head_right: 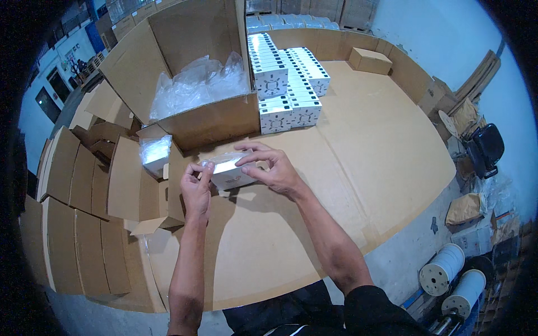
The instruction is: Packaging small white boxes into plastic bags and placing them into larger cardboard shipping boxes.
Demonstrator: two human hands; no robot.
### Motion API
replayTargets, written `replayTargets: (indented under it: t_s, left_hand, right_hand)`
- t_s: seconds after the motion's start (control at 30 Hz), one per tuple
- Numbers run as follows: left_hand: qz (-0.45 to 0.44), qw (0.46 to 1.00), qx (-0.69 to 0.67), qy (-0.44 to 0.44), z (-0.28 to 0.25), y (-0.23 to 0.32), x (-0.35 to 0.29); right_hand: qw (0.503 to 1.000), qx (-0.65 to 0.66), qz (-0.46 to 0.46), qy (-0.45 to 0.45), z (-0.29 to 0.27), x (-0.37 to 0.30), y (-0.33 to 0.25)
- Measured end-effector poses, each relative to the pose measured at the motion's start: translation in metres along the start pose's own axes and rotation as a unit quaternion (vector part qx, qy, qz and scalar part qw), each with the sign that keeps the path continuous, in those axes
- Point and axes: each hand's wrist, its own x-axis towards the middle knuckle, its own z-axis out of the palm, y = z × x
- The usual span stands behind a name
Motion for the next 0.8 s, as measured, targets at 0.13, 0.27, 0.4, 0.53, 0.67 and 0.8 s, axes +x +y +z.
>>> replayTargets:
  t_s: [0.13, 0.27, 0.4, 0.53, 0.67, 0.8]
  left_hand:
    - [0.005, 1.000, 0.000, -0.001, -0.004, -0.002, 0.001]
    - [-0.023, 1.000, 0.015, -0.001, -0.001, 0.004, -0.003]
    - [0.185, 0.980, 0.023, 0.072, 0.016, 0.005, -0.008]
    - [0.461, 0.800, 0.383, -0.028, 0.012, 0.024, -0.011]
    - [0.438, 0.775, 0.440, -0.123, 0.019, 0.021, -0.013]
    - [0.326, 0.874, 0.344, -0.106, 0.020, 0.015, -0.012]
  right_hand:
    - [0.996, -0.018, 0.087, -0.019, 0.006, 0.002, -0.010]
    - [0.987, -0.025, 0.157, 0.017, 0.008, 0.000, -0.010]
    - [0.988, -0.032, 0.149, 0.013, 0.007, 0.000, -0.004]
    - [0.990, -0.023, 0.139, 0.016, 0.002, 0.001, -0.006]
    - [0.992, 0.000, 0.122, 0.012, 0.003, 0.004, -0.001]
    - [0.992, 0.003, 0.125, 0.016, 0.004, 0.004, -0.003]
